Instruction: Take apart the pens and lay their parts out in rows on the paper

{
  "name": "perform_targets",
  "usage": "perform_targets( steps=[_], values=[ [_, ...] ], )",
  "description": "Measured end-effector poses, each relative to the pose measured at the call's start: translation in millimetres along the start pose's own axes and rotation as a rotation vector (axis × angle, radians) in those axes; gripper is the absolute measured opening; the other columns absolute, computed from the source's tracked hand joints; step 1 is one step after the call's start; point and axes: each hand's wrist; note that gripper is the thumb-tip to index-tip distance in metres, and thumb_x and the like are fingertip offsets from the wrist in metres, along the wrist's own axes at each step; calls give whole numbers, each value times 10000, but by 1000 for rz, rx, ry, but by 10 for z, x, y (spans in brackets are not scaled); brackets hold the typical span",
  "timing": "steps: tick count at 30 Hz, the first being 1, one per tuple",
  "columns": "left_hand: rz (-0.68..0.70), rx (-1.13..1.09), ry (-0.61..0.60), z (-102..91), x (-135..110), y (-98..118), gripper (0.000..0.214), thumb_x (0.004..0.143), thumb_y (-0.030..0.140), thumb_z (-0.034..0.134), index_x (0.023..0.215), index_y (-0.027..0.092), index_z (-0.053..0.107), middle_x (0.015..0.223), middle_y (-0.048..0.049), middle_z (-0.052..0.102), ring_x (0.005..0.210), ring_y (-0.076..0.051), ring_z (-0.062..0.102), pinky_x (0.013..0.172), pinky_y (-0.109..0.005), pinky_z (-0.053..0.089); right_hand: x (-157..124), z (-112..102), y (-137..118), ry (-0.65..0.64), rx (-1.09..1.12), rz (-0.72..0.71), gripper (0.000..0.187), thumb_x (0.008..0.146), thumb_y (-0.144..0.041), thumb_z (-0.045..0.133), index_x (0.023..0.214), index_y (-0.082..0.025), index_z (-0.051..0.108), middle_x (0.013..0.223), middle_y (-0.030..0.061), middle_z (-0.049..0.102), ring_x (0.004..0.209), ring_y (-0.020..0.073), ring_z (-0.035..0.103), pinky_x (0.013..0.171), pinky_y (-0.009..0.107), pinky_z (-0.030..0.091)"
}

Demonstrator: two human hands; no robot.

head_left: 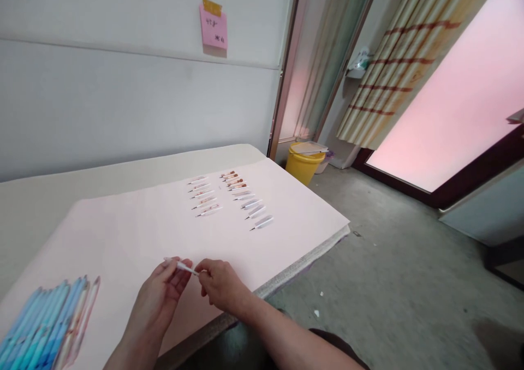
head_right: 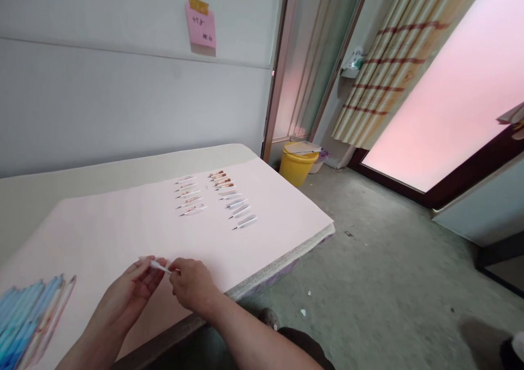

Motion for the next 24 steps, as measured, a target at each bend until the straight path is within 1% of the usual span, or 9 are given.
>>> perform_targets(
  steps=[4, 8, 10, 15, 17, 19, 21, 24],
  values=[
    [-8, 21, -43, 33, -32, -58, 69, 762, 89, 562, 713, 116, 603, 786, -65, 621, 756, -168, 639, 712, -302, 554, -16, -10, -16, 98, -123, -48, 173, 836, -270, 459, 839, -210, 622, 606, -3, 608, 511, 108, 535, 519, 209, 382],
    [13, 37, -72, 50, -43, -97, 56, 744, 62, 581, 740, 112, 605, 792, -64, 616, 763, -157, 636, 734, -286, 550, -21, -31, -31, 115, -171, -51, 174, 832, -239, 451, 789, -205, 616, 592, 0, 604, 512, 113, 534, 526, 219, 377],
    [30, 23, -45, 29, -12, -64, 65, 756, 59, 566, 757, 116, 596, 789, -59, 611, 759, -154, 639, 711, -277, 556, -24, -59, -48, 106, -174, -50, 160, 814, -219, 462, 769, -203, 615, 580, -1, 601, 505, 114, 532, 524, 220, 377],
    [28, -59, 95, -84, 113, 105, 127, 771, 6, 513, 748, 124, 558, 794, -58, 603, 788, -161, 644, 660, -270, 571, -19, -126, -30, 58, -128, -39, 140, 773, -184, 472, 731, -195, 605, 534, -16, 582, 440, 95, 503, 488, 205, 375],
    [22, -96, 109, -119, 143, 138, 139, 765, -5, 513, 736, 124, 555, 777, -51, 597, 790, -162, 643, 667, -279, 574, -9, -132, 14, 37, -84, -48, 143, 768, -178, 456, 723, -190, 591, 518, -26, 571, 395, 78, 476, 459, 189, 371],
    [5, -101, 90, -136, 149, 132, 143, 766, -8, 509, 739, 121, 563, 781, -58, 599, 789, -163, 642, 672, -285, 573, 7, -128, 59, 19, -25, -55, 149, 767, -173, 433, 723, -184, 575, 517, -31, 566, 366, 66, 459, 421, 170, 359],
    [-31, -74, 39, -133, 128, 100, 136, 766, 0, 513, 764, 118, 579, 831, -76, 614, 806, -167, 640, 686, -291, 569, 25, -123, 84, 10, 39, -58, 151, 765, -170, 418, 727, -179, 564, 539, -29, 570, 360, 61, 463, 387, 153, 342],
    [-102, 6, -51, -91, 56, 41, 102, 762, 60, 563, 823, 131, 603, 922, -90, 627, 822, -167, 634, 695, -285, 560, 47, -131, 66, 55, 70, -69, 153, 760, -164, 419, 696, -171, 558, 560, -26, 563, 371, 59, 478, 380, 147, 330]
  ],
)
Point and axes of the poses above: each hand's wrist, its own x-axis towards the middle knuckle, its own z-axis out of the palm, y = z × x
